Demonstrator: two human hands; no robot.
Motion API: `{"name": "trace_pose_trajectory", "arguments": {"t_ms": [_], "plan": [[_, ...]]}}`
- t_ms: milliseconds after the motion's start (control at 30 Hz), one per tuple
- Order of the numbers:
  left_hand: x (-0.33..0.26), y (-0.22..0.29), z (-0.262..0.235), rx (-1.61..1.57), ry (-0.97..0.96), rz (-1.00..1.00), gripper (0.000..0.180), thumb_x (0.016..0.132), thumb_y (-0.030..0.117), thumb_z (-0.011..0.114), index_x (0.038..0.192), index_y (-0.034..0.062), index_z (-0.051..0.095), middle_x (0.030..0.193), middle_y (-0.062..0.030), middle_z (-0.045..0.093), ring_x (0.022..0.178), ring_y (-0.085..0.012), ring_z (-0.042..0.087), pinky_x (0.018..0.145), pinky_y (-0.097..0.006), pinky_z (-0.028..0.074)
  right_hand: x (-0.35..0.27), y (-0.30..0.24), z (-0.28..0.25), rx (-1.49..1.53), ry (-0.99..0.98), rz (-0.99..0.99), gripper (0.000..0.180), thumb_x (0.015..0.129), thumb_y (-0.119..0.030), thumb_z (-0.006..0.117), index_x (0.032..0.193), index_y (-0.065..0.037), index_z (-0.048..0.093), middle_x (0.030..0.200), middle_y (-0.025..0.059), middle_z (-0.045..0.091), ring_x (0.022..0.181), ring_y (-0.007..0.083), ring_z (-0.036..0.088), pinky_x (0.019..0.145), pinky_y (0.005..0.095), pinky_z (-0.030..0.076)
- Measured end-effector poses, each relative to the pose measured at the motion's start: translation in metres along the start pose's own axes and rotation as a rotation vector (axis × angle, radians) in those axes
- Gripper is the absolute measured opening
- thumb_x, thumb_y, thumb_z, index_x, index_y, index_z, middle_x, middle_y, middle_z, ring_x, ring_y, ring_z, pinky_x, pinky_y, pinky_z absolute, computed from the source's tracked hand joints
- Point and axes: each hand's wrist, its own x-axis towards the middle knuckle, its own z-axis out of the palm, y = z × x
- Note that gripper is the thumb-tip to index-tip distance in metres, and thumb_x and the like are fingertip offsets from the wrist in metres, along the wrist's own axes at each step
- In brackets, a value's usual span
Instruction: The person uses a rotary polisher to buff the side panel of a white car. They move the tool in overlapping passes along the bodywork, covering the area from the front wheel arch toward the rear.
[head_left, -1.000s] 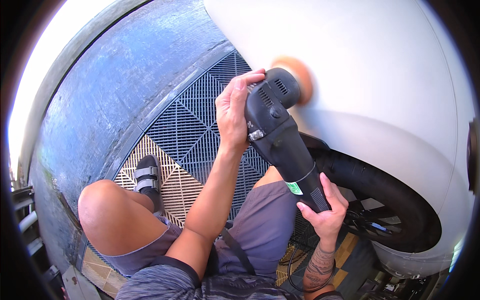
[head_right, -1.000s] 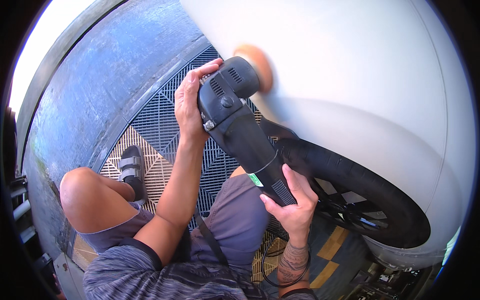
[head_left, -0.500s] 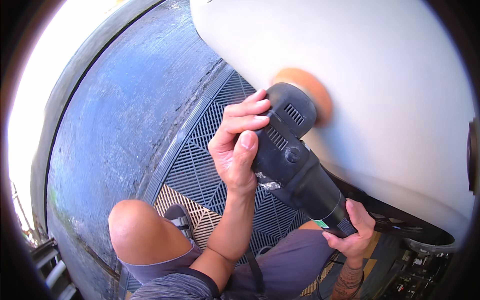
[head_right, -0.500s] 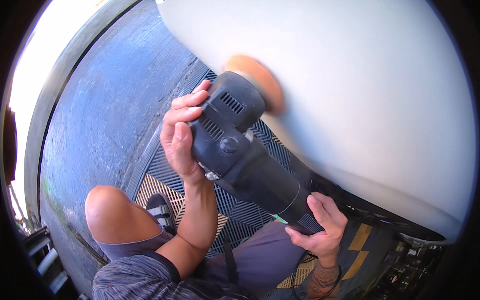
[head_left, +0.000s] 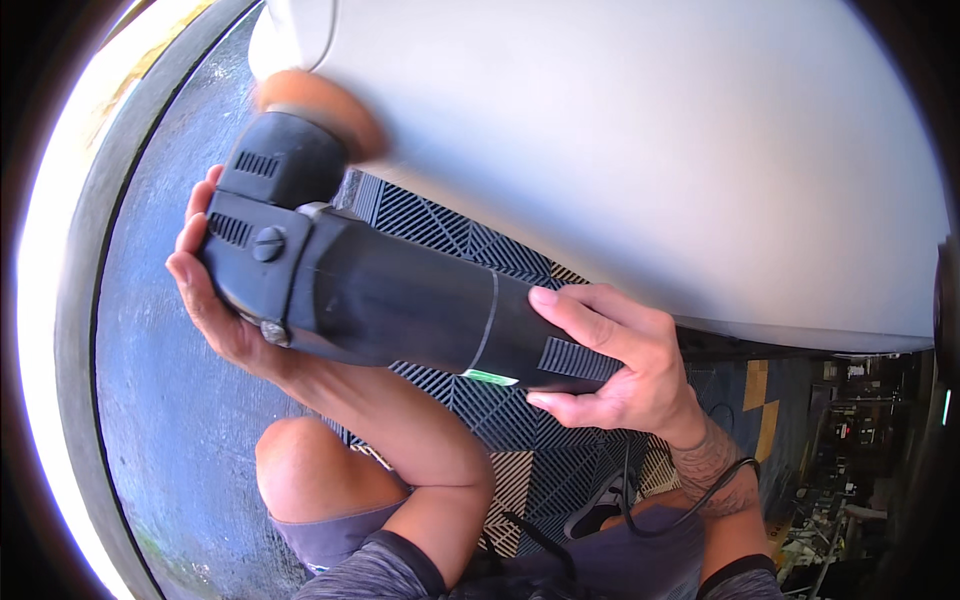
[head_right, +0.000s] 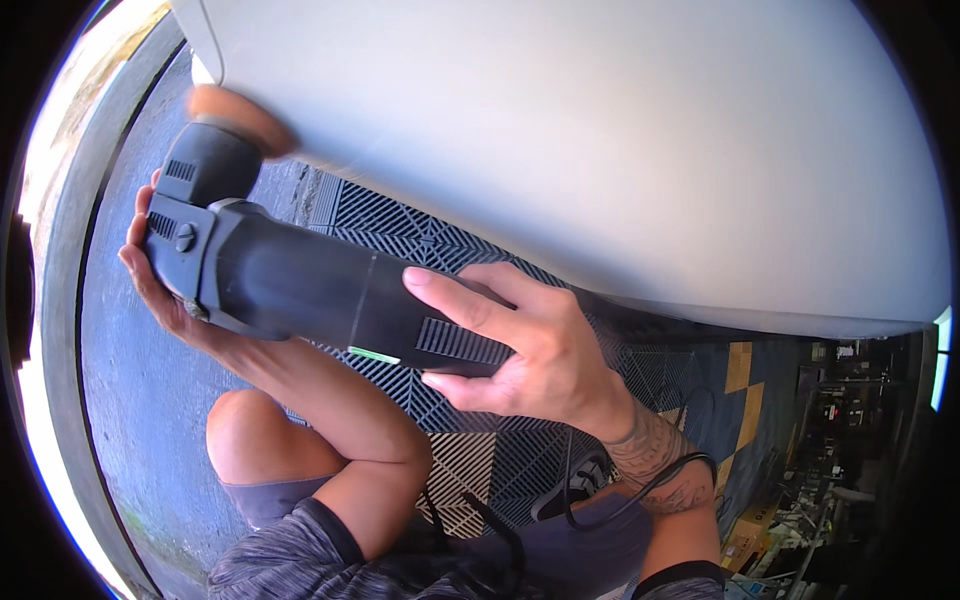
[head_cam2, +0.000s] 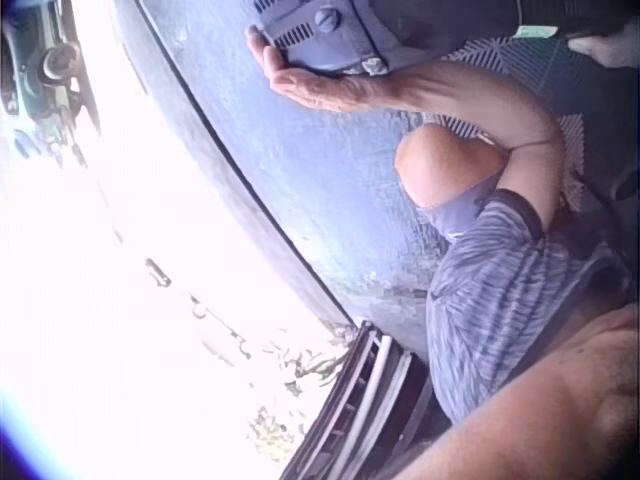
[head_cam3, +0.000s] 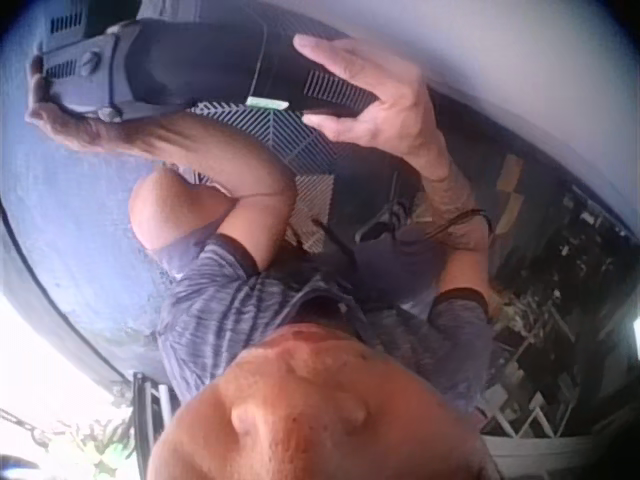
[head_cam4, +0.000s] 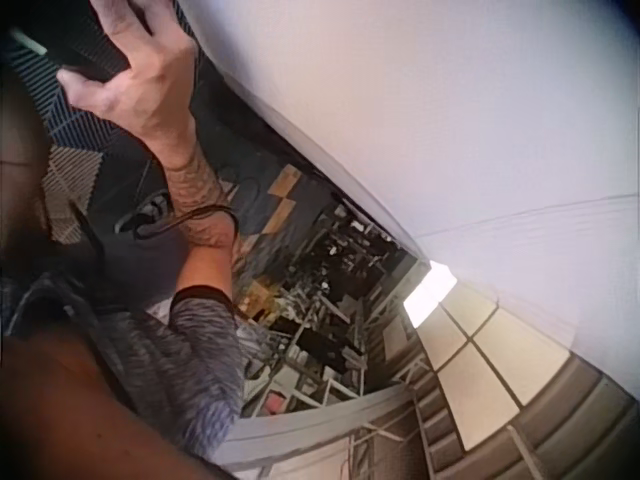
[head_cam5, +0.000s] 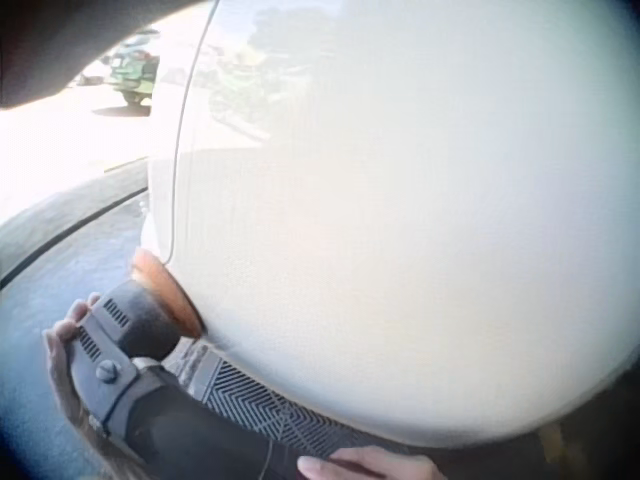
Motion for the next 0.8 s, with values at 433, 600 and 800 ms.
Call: {"name": "trace_pose_trajectory", "arguments": {"t_ms": [433,600,800], "plan": [[-0.035,0.008,0.01,0.305,-0.12,0.0,0.036,0.096,0.036,0.055,0.109,0.0035,0.065,0.12,-0.0149,0.063,0.102,-0.0292,0.068,0.079,-0.046,0.063,-0.069,0.034,0.027,0.095,0.187,-0.016,0.079,0.061,-0.01,0.085,0.135,-0.02,0.06,0.088,0.0108,0.066,0.067,0.0193,0.064,0.059,0.0302,0.058],[-0.064,0.006,0.016,0.332,-0.193,0.038,0.038,0.097,0.038,0.055,0.112,0.0035,0.063,0.122,-0.0151,0.061,0.1,-0.0305,0.067,0.078,-0.046,0.063,-0.095,0.044,0.014,0.069,0.223,-0.038,0.074,0.063,-0.011,0.083,0.134,-0.02,0.062,0.083,0.0106,0.066,0.063,0.0192,0.063,0.059,0.0302,0.057],[-0.092,0.007,0.024,0.263,-0.262,0.026,0.034,0.097,0.035,0.054,0.109,0.0047,0.065,0.123,-0.014,0.06,0.106,-0.0293,0.064,0.082,-0.047,0.061,-0.126,0.055,-0.001,0.099,0.243,-0.054,0.072,0.062,-0.011,0.084,0.131,-0.018,0.064,0.085,0.0113,0.068,0.065,0.0196,0.065,0.059,0.0303,0.057]]}}
